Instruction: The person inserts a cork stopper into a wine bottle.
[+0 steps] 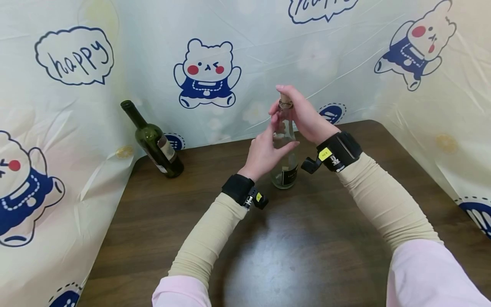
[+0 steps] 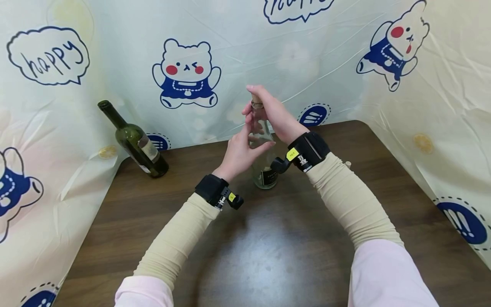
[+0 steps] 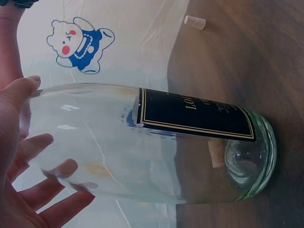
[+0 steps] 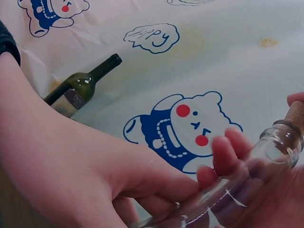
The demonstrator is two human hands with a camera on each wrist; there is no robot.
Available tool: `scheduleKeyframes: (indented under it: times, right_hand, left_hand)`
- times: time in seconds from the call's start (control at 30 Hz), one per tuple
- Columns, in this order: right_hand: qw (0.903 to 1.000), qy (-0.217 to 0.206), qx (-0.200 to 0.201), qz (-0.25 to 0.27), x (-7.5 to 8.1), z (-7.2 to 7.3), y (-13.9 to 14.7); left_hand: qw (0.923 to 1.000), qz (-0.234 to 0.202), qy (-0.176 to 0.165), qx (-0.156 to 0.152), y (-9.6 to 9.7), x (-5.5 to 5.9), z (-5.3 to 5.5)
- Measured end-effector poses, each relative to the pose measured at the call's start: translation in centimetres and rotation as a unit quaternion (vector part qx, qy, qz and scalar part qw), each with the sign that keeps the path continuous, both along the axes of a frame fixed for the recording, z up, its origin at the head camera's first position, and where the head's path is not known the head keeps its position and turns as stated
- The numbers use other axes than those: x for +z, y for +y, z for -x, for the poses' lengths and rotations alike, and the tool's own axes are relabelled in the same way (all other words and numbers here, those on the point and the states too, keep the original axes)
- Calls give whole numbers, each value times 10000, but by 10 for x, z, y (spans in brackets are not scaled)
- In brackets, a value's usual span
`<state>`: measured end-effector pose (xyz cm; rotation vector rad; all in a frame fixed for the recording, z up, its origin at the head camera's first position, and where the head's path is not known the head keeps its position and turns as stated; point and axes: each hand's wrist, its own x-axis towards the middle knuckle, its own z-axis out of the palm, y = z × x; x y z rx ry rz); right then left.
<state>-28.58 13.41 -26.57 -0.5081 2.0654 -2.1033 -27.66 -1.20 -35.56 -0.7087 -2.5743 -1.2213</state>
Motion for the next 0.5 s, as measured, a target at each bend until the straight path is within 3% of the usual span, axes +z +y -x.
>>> scheduleKeyframes:
  times: [0.2, 0.5]
  right_hand:
    - [9990, -106, 140, 412, -3, 1, -4]
    - [9984, -127, 156, 524, -5, -1, -5]
  left_hand:
    - [10000, -56, -41, -19, 0, 1, 1]
    - [9999, -79, -59, -44, 0, -1, 1]
